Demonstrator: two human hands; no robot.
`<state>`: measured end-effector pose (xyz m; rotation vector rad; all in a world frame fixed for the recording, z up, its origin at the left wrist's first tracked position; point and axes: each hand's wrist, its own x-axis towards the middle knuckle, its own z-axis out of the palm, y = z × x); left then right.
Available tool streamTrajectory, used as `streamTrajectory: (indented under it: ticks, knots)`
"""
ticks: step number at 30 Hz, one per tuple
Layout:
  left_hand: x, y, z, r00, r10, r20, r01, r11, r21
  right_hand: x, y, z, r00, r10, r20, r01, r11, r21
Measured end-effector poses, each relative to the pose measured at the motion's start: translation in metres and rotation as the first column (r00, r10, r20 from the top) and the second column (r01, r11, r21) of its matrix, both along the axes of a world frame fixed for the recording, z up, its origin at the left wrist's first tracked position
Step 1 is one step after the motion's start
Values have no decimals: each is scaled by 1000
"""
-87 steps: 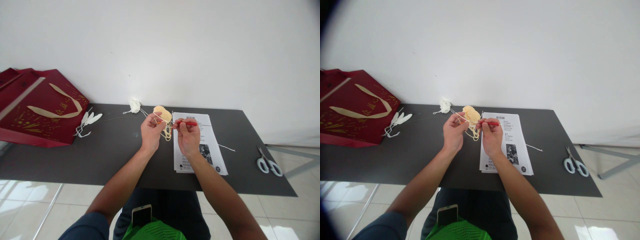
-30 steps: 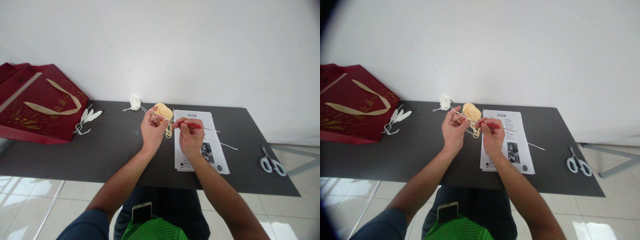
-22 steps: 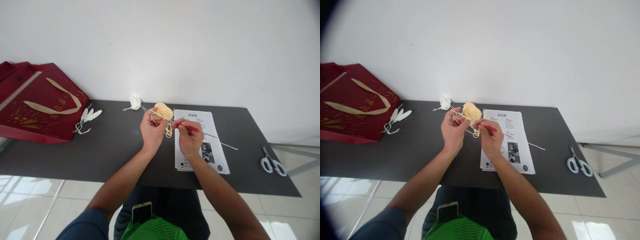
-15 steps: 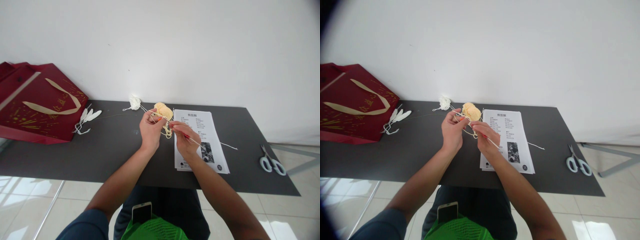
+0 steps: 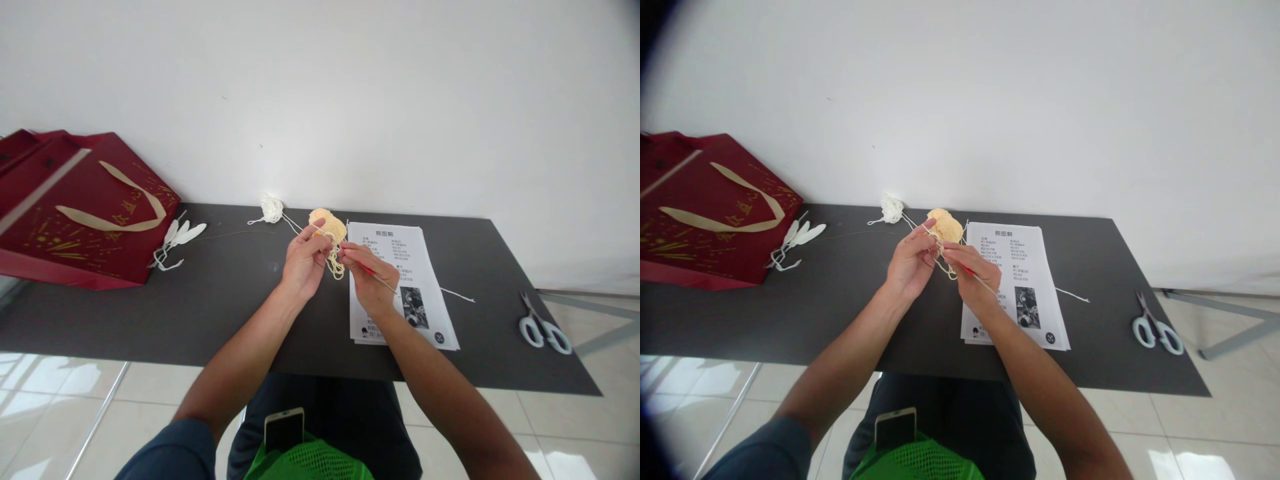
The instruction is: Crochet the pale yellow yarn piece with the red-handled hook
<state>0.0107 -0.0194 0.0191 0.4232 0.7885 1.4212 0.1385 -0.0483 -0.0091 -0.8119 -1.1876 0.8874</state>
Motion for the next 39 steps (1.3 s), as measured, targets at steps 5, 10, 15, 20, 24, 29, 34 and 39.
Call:
streamTrajectory:
  ticks: [5,10,15,20,24,29,34,39]
  knots:
    - [2,-2,1,998,-5,-61,8,999,50,-2,8,2,954,41,-296,-74,992,-103]
    - [3,-1,-3,966,73,-249,-31,985,170,4,13,8,939,84,-333,-116,990,-76]
    - [0,0,-8,866,174,-468,-59,966,251,9,9,4,994,-21,-109,22,1000,9]
    - [-1,-4,-15,714,329,-618,-67,911,407,11,5,0,991,-122,53,113,982,152]
    - [-4,-3,-19,724,309,-616,23,882,470,14,8,5,992,-43,-123,44,999,10]
    - [-11,3,-21,842,140,-520,125,889,441,17,14,12,946,66,-317,-87,995,-51]
    - [-12,6,-20,902,56,-428,143,896,420,19,16,16,902,116,-416,-182,976,-122]
    - [-10,5,-20,916,49,-399,128,905,407,19,17,13,859,133,-495,-276,934,-228]
